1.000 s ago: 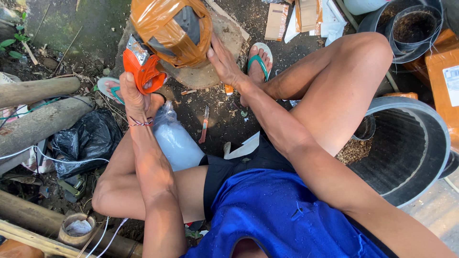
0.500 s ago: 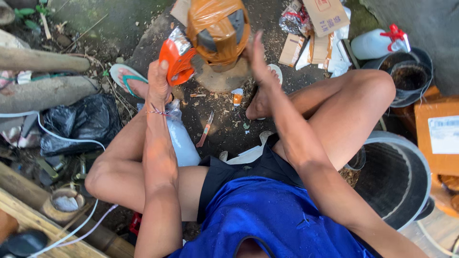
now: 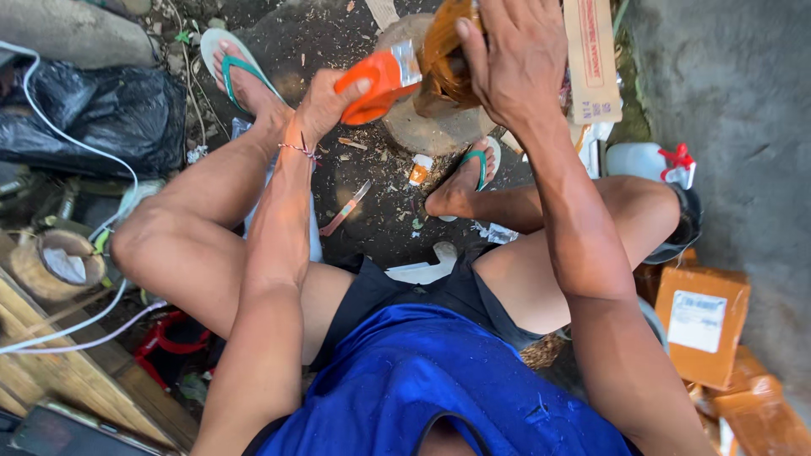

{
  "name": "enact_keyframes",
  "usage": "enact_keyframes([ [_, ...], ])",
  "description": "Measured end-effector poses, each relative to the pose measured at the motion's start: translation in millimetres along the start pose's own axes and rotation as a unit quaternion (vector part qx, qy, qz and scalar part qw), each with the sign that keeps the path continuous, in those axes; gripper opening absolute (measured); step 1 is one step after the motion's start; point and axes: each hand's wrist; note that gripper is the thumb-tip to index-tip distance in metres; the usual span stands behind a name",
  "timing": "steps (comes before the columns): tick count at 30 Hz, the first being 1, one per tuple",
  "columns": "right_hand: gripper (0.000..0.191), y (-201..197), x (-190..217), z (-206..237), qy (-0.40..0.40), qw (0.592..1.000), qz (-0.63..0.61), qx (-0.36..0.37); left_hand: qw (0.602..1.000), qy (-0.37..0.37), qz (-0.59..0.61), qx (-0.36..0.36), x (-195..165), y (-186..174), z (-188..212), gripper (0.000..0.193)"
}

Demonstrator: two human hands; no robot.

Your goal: The person folds a corrugated cardboard sheet into a cylindrical shape and secures it with orange packing tape using a handheld dispenser. They then place the finished cardboard cylinder over a black plastic pot to form a container.

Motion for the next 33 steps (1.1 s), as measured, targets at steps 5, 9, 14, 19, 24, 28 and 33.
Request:
enact_keyframes([
  [5,0.033,1,-1,6,-0.057,0.997,0.042,0.006,0.962,-0.112,-0.245,-0.043,6,-21,31,0.065],
  [9,0.039,10,16,5,-0.050,0.986,0.120,0.107,0.951,-0.096,-0.291,-0.050,3,-18,15,0.068],
  [14,0.072,46,47,14,-0.176,0.958,0.107,0.199,0.917,0.007,-0.393,-0.073,-15,1,-15,0.072],
  [19,0.063,88,57,39,-0.370,0.701,0.501,0.347,0.876,0.012,-0.477,-0.067,-35,10,-30,0.075],
  [24,0.063,129,56,56,-0.327,0.734,0.463,0.374,0.846,0.036,-0.525,-0.091,-39,20,-38,0.084],
  [28,0.062,141,50,71,-0.307,0.758,0.420,0.393,0.779,0.025,-0.620,-0.089,-40,43,-37,0.056],
  [33,0.044,128,52,86,-0.261,0.865,0.285,0.321,0.785,-0.006,-0.613,-0.090,-53,20,-29,0.055],
])
Point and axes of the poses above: each hand's wrist, its own z-axis away from the middle knuckle, its own y-axis out of the palm, x = y × z, and after that the axes turned 8 degrees about -x, right-handed
